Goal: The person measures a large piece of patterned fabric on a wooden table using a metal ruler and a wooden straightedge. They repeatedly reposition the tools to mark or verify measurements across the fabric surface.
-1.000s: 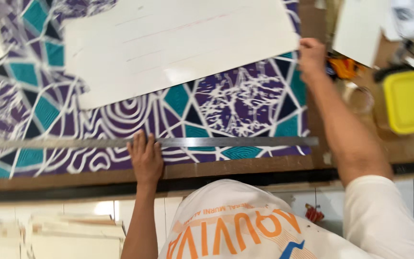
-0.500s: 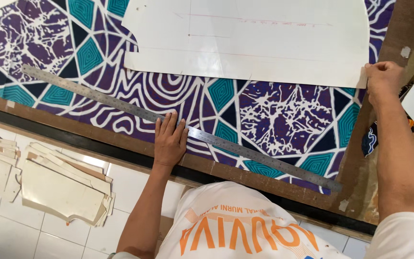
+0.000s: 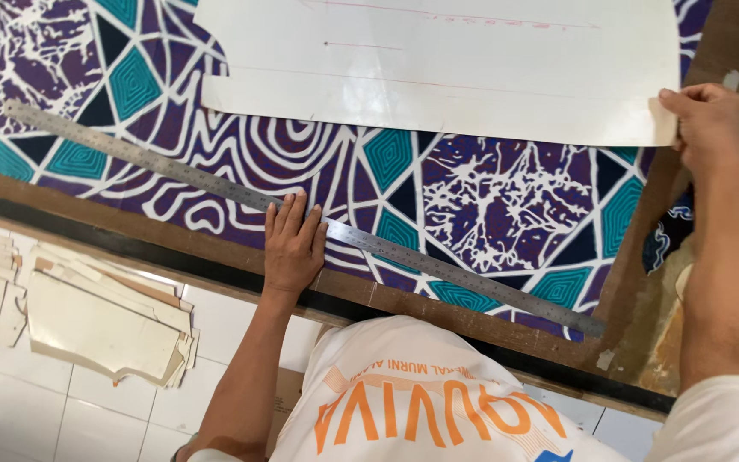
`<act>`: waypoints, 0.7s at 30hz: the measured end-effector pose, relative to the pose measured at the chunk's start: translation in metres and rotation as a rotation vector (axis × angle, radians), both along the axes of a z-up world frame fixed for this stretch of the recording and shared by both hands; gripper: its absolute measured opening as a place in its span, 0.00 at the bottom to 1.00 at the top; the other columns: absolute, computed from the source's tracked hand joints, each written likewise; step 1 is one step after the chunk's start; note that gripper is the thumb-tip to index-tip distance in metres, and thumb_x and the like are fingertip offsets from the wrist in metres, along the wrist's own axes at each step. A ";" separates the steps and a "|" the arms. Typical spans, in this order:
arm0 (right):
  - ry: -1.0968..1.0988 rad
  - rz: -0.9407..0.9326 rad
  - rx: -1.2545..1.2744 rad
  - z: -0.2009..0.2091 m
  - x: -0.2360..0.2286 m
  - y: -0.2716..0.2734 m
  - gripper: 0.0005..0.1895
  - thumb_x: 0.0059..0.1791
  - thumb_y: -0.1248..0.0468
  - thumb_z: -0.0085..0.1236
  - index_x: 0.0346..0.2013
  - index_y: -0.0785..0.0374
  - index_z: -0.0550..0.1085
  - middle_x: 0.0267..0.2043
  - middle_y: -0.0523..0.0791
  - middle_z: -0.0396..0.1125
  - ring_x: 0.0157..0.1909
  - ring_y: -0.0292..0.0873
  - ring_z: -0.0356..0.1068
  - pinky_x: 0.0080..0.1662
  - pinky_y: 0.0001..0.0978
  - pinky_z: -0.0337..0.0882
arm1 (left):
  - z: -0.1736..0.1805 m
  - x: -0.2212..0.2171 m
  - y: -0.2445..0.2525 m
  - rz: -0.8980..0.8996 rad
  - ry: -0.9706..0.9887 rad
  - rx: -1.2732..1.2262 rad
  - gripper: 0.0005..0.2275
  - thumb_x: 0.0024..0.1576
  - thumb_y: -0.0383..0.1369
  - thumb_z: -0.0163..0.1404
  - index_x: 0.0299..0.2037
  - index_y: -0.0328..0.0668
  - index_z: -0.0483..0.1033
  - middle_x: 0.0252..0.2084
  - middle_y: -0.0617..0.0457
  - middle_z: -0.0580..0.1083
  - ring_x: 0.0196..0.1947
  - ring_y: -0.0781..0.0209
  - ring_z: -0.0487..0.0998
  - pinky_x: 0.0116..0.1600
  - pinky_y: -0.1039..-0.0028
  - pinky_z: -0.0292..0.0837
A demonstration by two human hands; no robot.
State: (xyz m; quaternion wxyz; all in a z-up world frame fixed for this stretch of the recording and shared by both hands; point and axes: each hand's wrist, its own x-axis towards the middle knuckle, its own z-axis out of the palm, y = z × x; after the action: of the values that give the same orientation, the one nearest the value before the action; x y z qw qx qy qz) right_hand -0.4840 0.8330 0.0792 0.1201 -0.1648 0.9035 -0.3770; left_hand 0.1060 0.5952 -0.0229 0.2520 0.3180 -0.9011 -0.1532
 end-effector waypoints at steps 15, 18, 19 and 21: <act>-0.293 0.141 -0.304 -0.011 0.045 0.072 0.17 0.59 0.68 0.52 0.62 0.61 0.63 0.47 0.48 0.71 0.35 0.38 0.72 0.25 0.29 0.64 | 0.018 -0.006 -0.005 0.129 0.278 0.140 0.10 0.64 0.31 0.52 0.51 0.33 0.79 0.55 0.40 0.75 0.57 0.44 0.75 0.68 0.51 0.65; -0.384 0.207 -0.358 -0.011 0.085 0.114 0.11 0.60 0.68 0.53 0.57 0.60 0.65 0.46 0.46 0.70 0.36 0.38 0.71 0.26 0.29 0.64 | 0.024 -0.014 -0.010 0.183 0.463 0.308 0.10 0.67 0.30 0.50 0.53 0.30 0.76 0.55 0.39 0.75 0.55 0.45 0.76 0.59 0.60 0.73; -0.405 0.189 -0.409 -0.013 0.100 0.126 0.11 0.60 0.68 0.53 0.56 0.60 0.65 0.46 0.45 0.70 0.37 0.38 0.71 0.26 0.28 0.64 | 0.027 -0.017 -0.013 0.201 0.506 0.407 0.10 0.66 0.30 0.49 0.53 0.31 0.76 0.53 0.41 0.75 0.52 0.47 0.77 0.56 0.62 0.74; -0.515 0.179 -0.514 -0.019 0.125 0.141 0.09 0.59 0.69 0.54 0.54 0.60 0.66 0.45 0.45 0.71 0.35 0.38 0.71 0.25 0.28 0.64 | 0.031 -0.021 -0.019 0.232 0.587 0.605 0.11 0.66 0.30 0.48 0.53 0.32 0.76 0.49 0.45 0.77 0.44 0.52 0.79 0.49 0.65 0.76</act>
State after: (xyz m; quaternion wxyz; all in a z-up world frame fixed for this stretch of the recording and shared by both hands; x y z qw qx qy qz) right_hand -0.3588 0.9744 0.0603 0.3307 -0.1678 0.7017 -0.6084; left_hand 0.0850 0.5760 0.0079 0.4083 0.4194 -0.6642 -0.4649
